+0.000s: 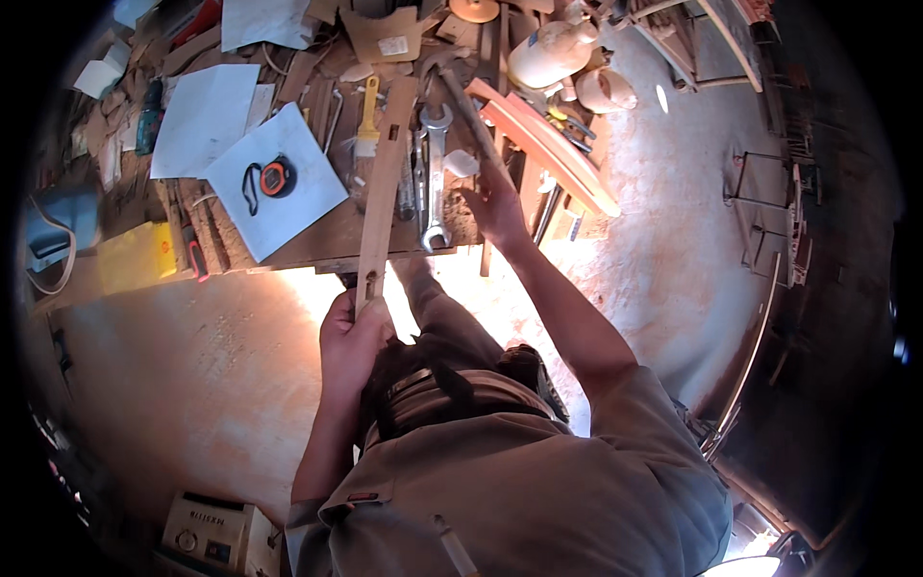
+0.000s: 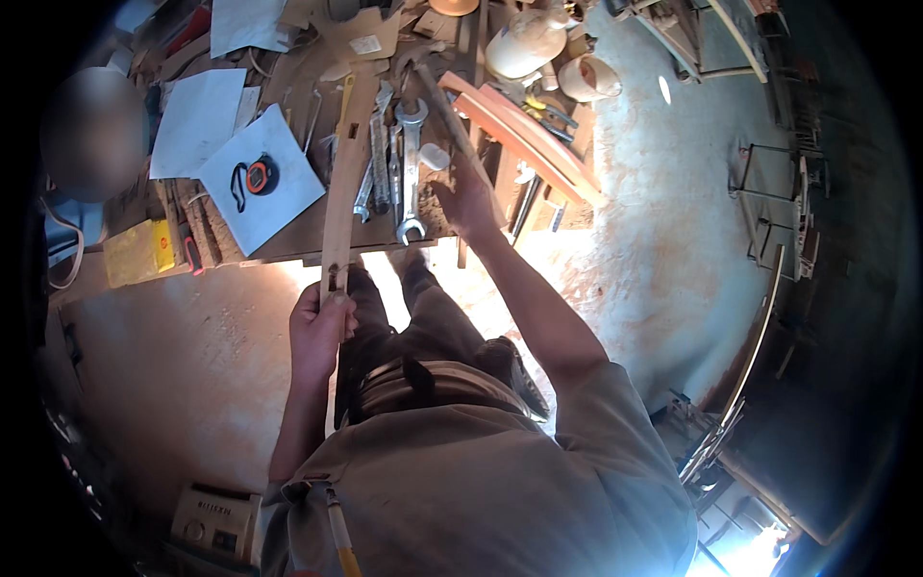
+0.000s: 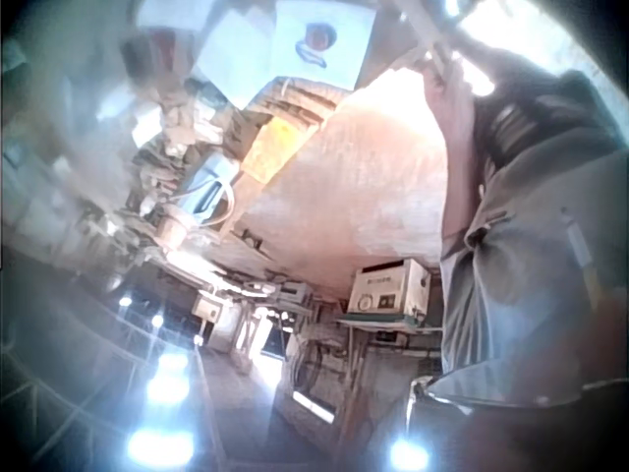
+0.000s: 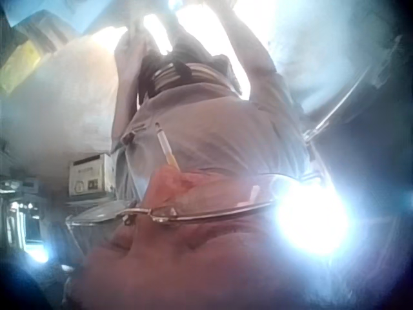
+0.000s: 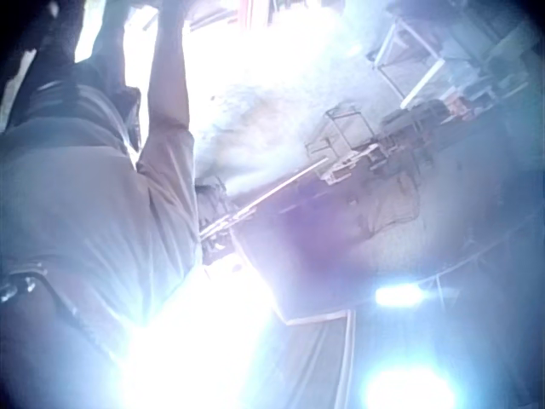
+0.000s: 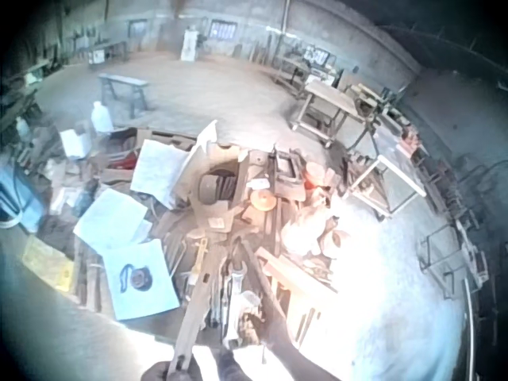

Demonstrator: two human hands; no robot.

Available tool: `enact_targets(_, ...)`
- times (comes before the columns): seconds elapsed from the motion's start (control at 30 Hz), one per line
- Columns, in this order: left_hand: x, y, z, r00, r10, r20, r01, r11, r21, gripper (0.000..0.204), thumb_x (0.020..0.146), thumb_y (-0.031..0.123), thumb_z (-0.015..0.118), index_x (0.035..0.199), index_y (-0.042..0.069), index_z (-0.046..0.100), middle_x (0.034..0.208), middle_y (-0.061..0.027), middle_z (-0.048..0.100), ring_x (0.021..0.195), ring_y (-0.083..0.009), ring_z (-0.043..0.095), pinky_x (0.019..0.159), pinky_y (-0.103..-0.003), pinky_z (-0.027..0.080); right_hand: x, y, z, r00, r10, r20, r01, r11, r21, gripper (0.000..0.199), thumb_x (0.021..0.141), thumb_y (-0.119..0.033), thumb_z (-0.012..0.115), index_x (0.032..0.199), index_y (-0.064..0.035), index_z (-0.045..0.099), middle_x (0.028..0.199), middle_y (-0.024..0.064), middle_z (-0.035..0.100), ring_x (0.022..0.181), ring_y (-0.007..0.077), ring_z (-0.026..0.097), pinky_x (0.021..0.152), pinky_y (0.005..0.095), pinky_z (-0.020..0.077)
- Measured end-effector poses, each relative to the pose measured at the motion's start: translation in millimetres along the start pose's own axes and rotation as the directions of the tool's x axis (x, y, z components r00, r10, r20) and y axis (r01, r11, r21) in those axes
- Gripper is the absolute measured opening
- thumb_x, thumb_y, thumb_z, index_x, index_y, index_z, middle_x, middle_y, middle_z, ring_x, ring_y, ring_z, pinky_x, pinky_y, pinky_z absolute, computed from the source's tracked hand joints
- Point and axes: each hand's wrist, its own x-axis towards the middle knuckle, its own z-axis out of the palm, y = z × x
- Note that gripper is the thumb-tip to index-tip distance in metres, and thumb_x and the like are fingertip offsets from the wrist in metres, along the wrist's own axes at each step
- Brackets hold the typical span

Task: The person uses a spindle moulder to shape a thin wooden strip, repeatedly passing it through the cutter. They then apply glue to the strip and use a file to smooth its edges.

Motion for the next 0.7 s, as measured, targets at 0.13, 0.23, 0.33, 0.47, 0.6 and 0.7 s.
enact_targets(0.13, -3.5, 3.1, -4.8, 0.999, -0.026, -0.024, 0.026, 1.000, 0.008, 0.022, 0.090, 0.019, 0.058, 0.103, 0.001, 0.056, 0.075, -0.0042, 0.061, 0.056, -0.0074, 0.055, 0.050, -0.021, 0.045, 18.7, 4.8, 32.7, 0.983, -0.021, -0.182, 0.018, 1.000, -0.020, 0.047, 0.083, -0.016, 0.065, 0.125, -0.0021, 0.048, 0.111, 0.0236, 0.061, 0.105, 0.0391, 0.059, 0.086, 0.0434, 0.0464)
enact_targets(0.23, -3.6, 0.3, -7.9, 0.999, -0.018, -0.035, 0.018, 1.000, 0.007, 0.023, 0.090, 0.021, 0.059, 0.102, 0.001, 0.056, 0.075, -0.0040, 0.061, 0.056, -0.0074, 0.055, 0.049, -0.021, 0.045, 23.7, 0.0, 36.5, 0.988, 0.034, -0.154, -0.037, 0.999, -0.021, 0.041, 0.084, -0.017, 0.065, 0.120, -0.0016, 0.052, 0.109, 0.0229, 0.062, 0.100, 0.0408, 0.060, 0.084, 0.0446, 0.0471)
enact_targets(0.33, -3.5, 1.8, -10.8, 1.000, -0.008, -0.020, 0.008, 1.000, 0.013, 0.023, 0.090, 0.021, 0.059, 0.102, 0.001, 0.055, 0.075, -0.0041, 0.061, 0.057, -0.0074, 0.055, 0.049, -0.021, 0.044, 11.0, -10.3, 27.8, 0.980, 0.010, -0.201, 0.018, 0.990, 0.138, 0.034, 0.085, -0.016, 0.064, 0.113, -0.0008, 0.055, 0.103, 0.0210, 0.063, 0.093, 0.0350, 0.063, 0.079, 0.0399, 0.0492)
enact_targets(0.47, -1.3, 1.9, -10.2, 1.000, 0.008, -0.001, -0.008, 1.000, -0.021, 0.023, 0.091, 0.021, 0.059, 0.102, 0.001, 0.055, 0.075, -0.0046, 0.061, 0.056, -0.0075, 0.055, 0.048, -0.021, 0.044, -29.6, -53.8, -12.2, 0.995, 0.068, 0.078, -0.102, 0.789, 0.606, 0.026, 0.086, -0.007, 0.064, 0.110, -0.0013, 0.055, 0.097, 0.0092, 0.065, 0.090, 0.0127, 0.061, 0.077, 0.0272, 0.0493)
enact_targets(0.6, 3.3, -1.3, -9.4, 1.000, 0.026, 0.001, -0.026, 1.000, -0.005, 0.023, 0.091, 0.020, 0.058, 0.102, 0.001, 0.055, 0.075, -0.0048, 0.061, 0.056, -0.0075, 0.055, 0.048, -0.020, 0.043, -72.8, -94.5, -38.0, 0.901, 0.069, 0.429, -0.272, 0.859, 0.434, 0.031, 0.084, -0.010, 0.068, 0.113, -0.0024, 0.058, 0.098, 0.0071, 0.064, 0.092, 0.0122, 0.060, 0.082, 0.0265, 0.0482)
enact_targets(0.7, 4.9, -0.7, -6.8, 0.999, 0.036, -0.005, -0.036, 0.999, 0.013, 0.022, 0.090, 0.020, 0.059, 0.102, 0.001, 0.056, 0.075, -0.0045, 0.061, 0.056, -0.0073, 0.055, 0.048, -0.020, 0.043, -94.7, -109.7, -37.8, 0.861, 0.029, 0.508, -0.274, 0.868, 0.415, 0.034, 0.083, -0.015, 0.070, 0.113, -0.0029, 0.060, 0.094, 0.0070, 0.065, 0.086, 0.0126, 0.061, 0.077, 0.0278, 0.0492)
